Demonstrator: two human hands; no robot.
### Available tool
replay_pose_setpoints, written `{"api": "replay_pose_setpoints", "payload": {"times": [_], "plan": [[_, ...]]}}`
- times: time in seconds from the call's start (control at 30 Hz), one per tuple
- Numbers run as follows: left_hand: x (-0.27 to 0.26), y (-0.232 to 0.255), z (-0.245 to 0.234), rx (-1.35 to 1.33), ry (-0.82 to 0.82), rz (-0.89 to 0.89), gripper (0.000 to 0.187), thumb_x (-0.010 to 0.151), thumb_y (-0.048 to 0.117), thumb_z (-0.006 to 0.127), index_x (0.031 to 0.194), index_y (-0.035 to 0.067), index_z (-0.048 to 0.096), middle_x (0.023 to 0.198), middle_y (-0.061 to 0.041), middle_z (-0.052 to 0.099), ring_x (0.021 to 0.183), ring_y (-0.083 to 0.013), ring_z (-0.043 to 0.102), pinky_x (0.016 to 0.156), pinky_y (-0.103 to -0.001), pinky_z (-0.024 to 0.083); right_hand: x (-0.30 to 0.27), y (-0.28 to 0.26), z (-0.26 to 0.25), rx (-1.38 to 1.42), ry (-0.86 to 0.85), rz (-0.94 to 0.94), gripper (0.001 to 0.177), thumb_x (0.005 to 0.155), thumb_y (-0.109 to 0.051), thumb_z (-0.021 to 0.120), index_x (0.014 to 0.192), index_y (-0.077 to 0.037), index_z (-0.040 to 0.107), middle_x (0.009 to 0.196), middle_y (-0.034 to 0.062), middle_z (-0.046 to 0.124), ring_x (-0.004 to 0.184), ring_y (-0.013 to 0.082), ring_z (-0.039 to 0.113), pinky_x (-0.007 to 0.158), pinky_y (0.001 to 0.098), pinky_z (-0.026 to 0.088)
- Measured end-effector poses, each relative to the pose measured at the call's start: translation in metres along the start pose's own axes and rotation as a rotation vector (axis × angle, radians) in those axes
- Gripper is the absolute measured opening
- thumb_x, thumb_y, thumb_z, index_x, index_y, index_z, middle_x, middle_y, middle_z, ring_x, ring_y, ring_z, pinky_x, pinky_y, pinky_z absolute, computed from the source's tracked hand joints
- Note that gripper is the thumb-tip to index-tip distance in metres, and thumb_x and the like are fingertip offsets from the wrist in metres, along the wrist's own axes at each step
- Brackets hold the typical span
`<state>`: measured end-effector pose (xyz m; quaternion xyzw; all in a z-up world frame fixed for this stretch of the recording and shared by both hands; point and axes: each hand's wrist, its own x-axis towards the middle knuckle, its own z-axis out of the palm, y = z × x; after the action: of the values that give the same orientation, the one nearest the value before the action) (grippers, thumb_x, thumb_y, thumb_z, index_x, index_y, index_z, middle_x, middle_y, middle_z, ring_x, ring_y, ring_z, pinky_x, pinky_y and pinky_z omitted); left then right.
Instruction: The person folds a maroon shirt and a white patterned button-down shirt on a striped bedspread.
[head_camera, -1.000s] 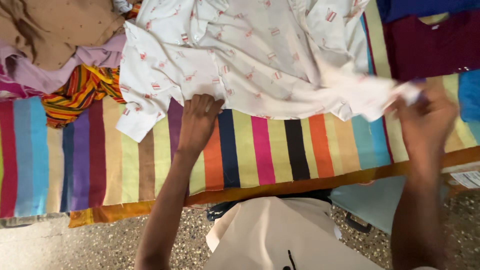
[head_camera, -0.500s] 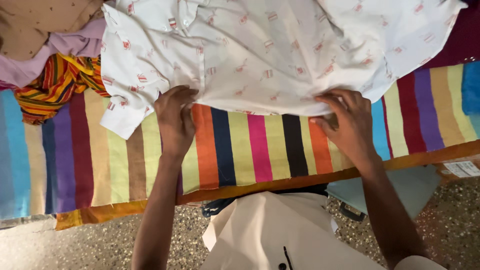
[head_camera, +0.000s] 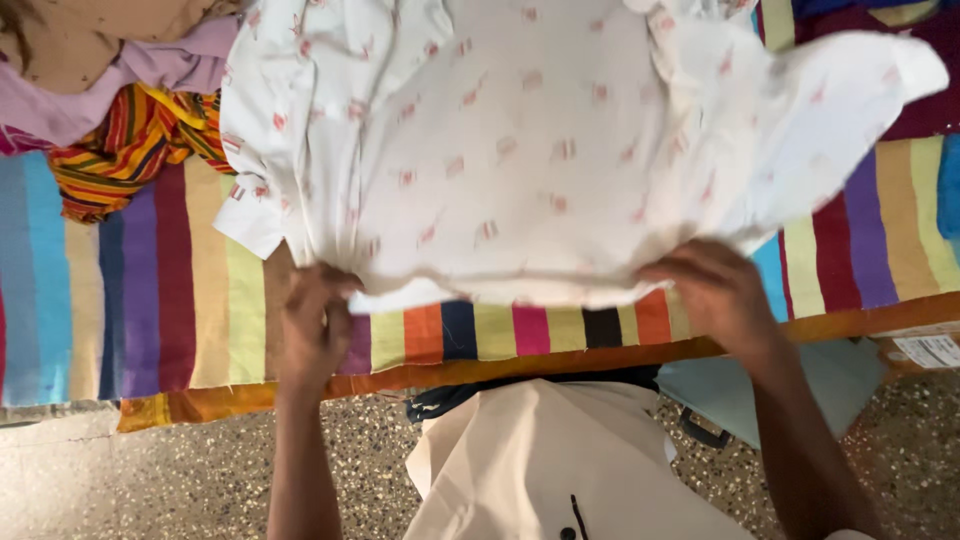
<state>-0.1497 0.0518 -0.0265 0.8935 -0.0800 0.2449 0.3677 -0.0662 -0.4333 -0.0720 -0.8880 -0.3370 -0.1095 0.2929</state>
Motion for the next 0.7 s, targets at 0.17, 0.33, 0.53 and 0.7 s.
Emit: {"api": "replay_pose_setpoints", "payload": {"times": [0.17, 0.33, 0.53, 0.7], "plan": [[-0.012, 0.027, -0.021, 0.203, -0.317, 0.091, 0.012, 0.089, 0.002, 0.068, 0.099, 0.007, 0.07, 0.093, -0.008, 0.074, 0.083, -0.0216, 0.068, 0.075, -0.039, 0.057, 0.017, -0.047, -0.023, 0.001, -0.276, -0.049, 0.028, 0.08, -0.024, 0.072, 0.108, -0.019, 0.077, 0.098, -0.0014, 0.078, 0.082, 0.0149, 0.072, 0.078, 0.0291, 0.06], [0.045, 0.054, -0.023, 0.317, -0.194, 0.146, 0.007, 0.091, 0.008, 0.071, 0.096, 0.003, 0.07, 0.093, -0.013, 0.072, 0.081, -0.0276, 0.068, 0.076, -0.044, 0.053, 0.074, -0.043, -0.053, -0.081, -0.17, 0.093, 0.027, 0.09, -0.026, 0.074, 0.115, -0.016, 0.076, 0.106, 0.002, 0.077, 0.075, 0.0134, 0.07, 0.071, 0.0284, 0.059], [0.187, 0.026, 0.064, 0.225, 0.028, 0.171, 0.012, 0.093, 0.009, 0.072, 0.099, 0.001, 0.065, 0.097, -0.018, 0.067, 0.091, -0.0379, 0.066, 0.077, -0.045, 0.053, 0.225, 0.049, -0.042, -0.188, 0.231, -0.054, 0.019, 0.101, -0.008, 0.076, 0.118, -0.005, 0.07, 0.11, 0.012, 0.068, 0.093, 0.0266, 0.068, 0.081, 0.0357, 0.054], [0.305, -0.021, 0.151, 0.462, 0.145, 0.278, 0.044, 0.083, 0.033, 0.079, 0.101, -0.003, 0.061, 0.091, -0.02, 0.068, 0.083, -0.0384, 0.068, 0.057, -0.046, 0.054, 0.329, 0.109, -0.01, -0.283, 0.232, -0.076, 0.028, 0.084, -0.022, 0.083, 0.105, -0.007, 0.074, 0.099, 0.0095, 0.073, 0.085, 0.0275, 0.071, 0.072, 0.039, 0.056]]}}
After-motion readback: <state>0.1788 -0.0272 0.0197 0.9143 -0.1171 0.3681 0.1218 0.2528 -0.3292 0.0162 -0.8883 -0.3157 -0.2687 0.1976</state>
